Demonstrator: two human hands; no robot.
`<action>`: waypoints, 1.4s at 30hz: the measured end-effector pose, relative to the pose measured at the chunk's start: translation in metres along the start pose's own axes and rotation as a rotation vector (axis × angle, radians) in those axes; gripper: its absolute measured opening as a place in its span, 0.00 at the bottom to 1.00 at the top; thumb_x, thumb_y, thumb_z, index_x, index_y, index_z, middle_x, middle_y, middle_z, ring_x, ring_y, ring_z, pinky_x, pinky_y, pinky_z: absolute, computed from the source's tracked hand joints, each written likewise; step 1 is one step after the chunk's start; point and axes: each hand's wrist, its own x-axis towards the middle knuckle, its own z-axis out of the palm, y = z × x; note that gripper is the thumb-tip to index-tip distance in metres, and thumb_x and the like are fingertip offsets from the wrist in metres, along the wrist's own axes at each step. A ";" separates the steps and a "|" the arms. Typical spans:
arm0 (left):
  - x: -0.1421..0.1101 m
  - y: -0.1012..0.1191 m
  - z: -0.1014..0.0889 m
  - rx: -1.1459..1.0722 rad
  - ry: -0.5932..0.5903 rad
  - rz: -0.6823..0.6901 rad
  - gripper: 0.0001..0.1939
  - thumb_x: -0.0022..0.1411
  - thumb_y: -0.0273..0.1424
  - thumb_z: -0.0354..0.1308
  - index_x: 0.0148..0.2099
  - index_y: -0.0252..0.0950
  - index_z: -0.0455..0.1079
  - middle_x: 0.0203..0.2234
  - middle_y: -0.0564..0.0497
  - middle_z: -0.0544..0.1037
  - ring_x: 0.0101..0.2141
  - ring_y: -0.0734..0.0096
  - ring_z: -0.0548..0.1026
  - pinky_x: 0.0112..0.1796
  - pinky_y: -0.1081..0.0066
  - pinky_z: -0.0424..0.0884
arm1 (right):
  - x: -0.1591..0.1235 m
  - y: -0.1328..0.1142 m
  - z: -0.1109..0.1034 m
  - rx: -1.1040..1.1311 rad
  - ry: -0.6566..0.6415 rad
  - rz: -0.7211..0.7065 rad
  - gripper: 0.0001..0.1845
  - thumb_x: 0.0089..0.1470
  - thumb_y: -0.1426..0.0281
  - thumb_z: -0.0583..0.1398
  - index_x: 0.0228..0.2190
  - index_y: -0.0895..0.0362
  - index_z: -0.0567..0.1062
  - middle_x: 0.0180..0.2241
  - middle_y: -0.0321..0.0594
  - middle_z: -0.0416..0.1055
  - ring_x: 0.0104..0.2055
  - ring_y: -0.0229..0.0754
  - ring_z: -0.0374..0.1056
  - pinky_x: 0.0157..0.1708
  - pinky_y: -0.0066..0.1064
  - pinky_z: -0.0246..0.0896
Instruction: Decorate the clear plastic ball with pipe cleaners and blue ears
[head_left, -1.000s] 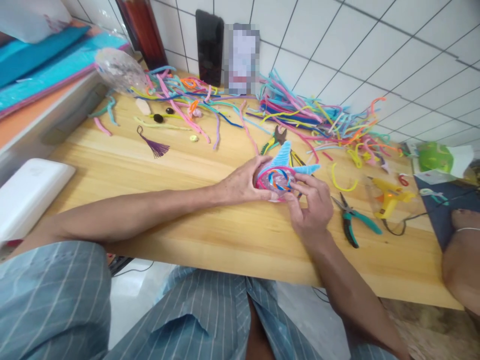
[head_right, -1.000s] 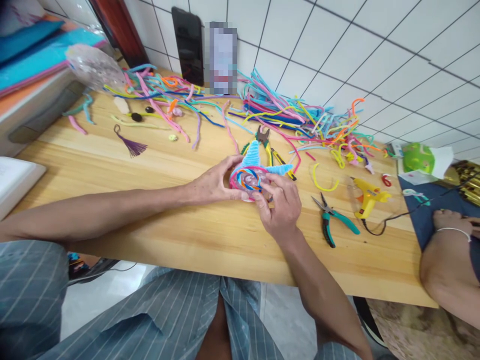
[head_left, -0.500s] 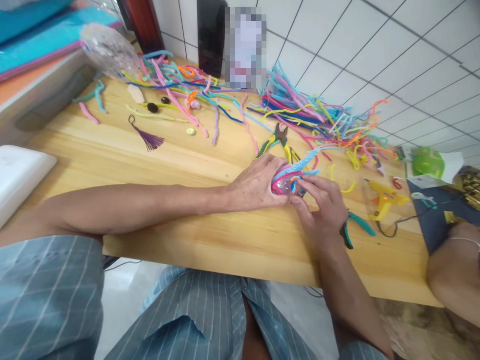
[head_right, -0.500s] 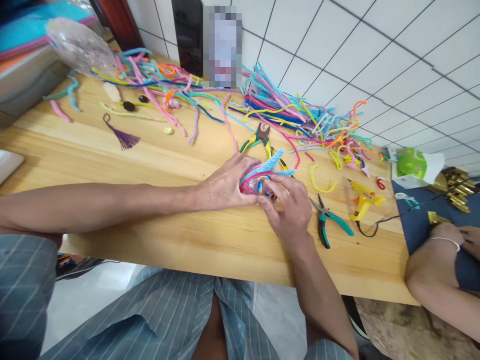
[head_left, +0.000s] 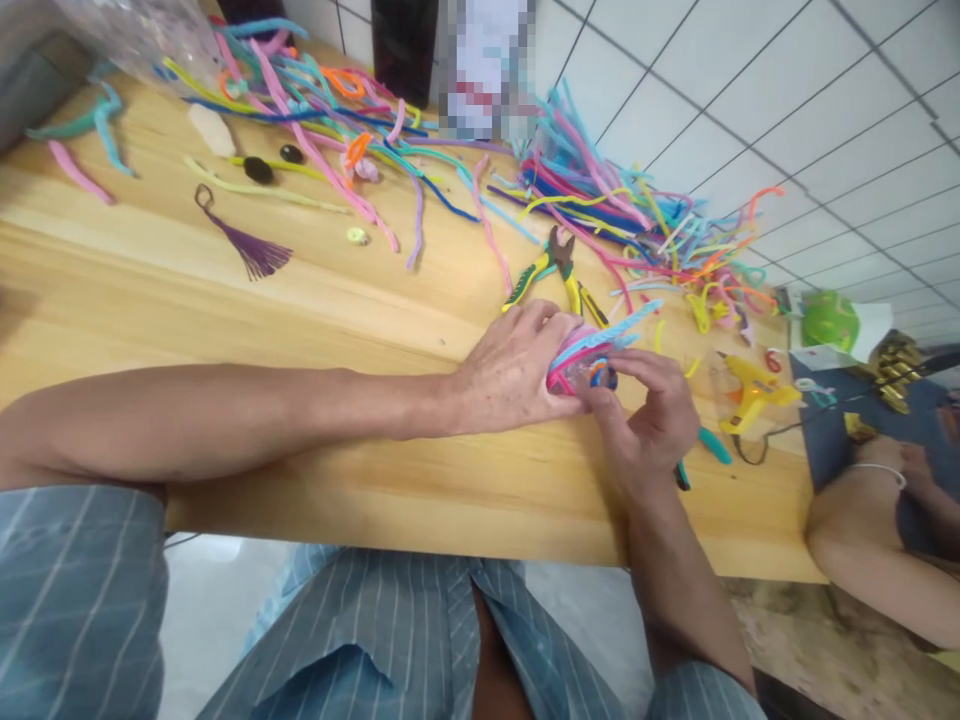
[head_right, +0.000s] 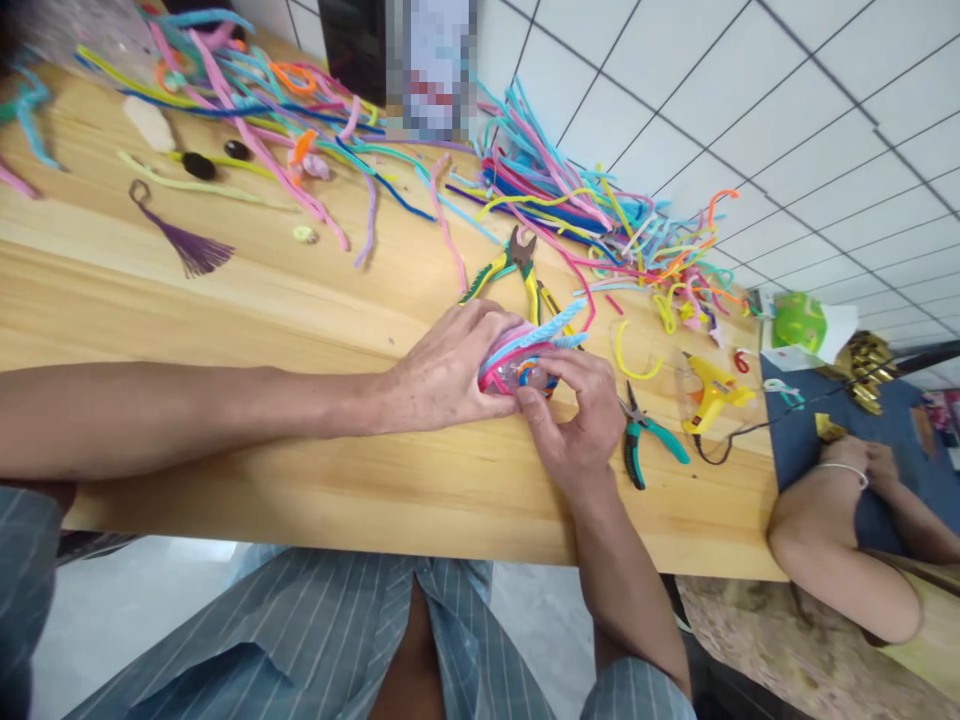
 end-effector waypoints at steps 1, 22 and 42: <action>-0.001 0.000 0.001 0.002 0.001 0.002 0.35 0.67 0.47 0.71 0.67 0.34 0.68 0.63 0.32 0.76 0.65 0.39 0.75 0.66 0.42 0.74 | 0.000 -0.001 0.000 -0.019 -0.007 0.007 0.14 0.67 0.63 0.70 0.53 0.46 0.81 0.46 0.41 0.85 0.49 0.53 0.83 0.51 0.50 0.80; -0.006 -0.005 0.007 -0.096 0.005 0.018 0.35 0.66 0.43 0.73 0.67 0.37 0.64 0.63 0.35 0.73 0.66 0.45 0.74 0.65 0.45 0.78 | 0.009 0.001 -0.019 -0.144 -0.151 -0.135 0.29 0.61 0.69 0.75 0.62 0.43 0.81 0.50 0.42 0.87 0.48 0.53 0.85 0.47 0.47 0.82; -0.006 -0.009 0.009 -0.136 0.014 0.041 0.36 0.67 0.48 0.72 0.67 0.36 0.66 0.62 0.35 0.74 0.66 0.46 0.74 0.66 0.45 0.78 | 0.013 -0.004 -0.021 -0.100 -0.130 -0.197 0.23 0.59 0.71 0.76 0.53 0.47 0.81 0.44 0.40 0.88 0.45 0.53 0.87 0.44 0.45 0.84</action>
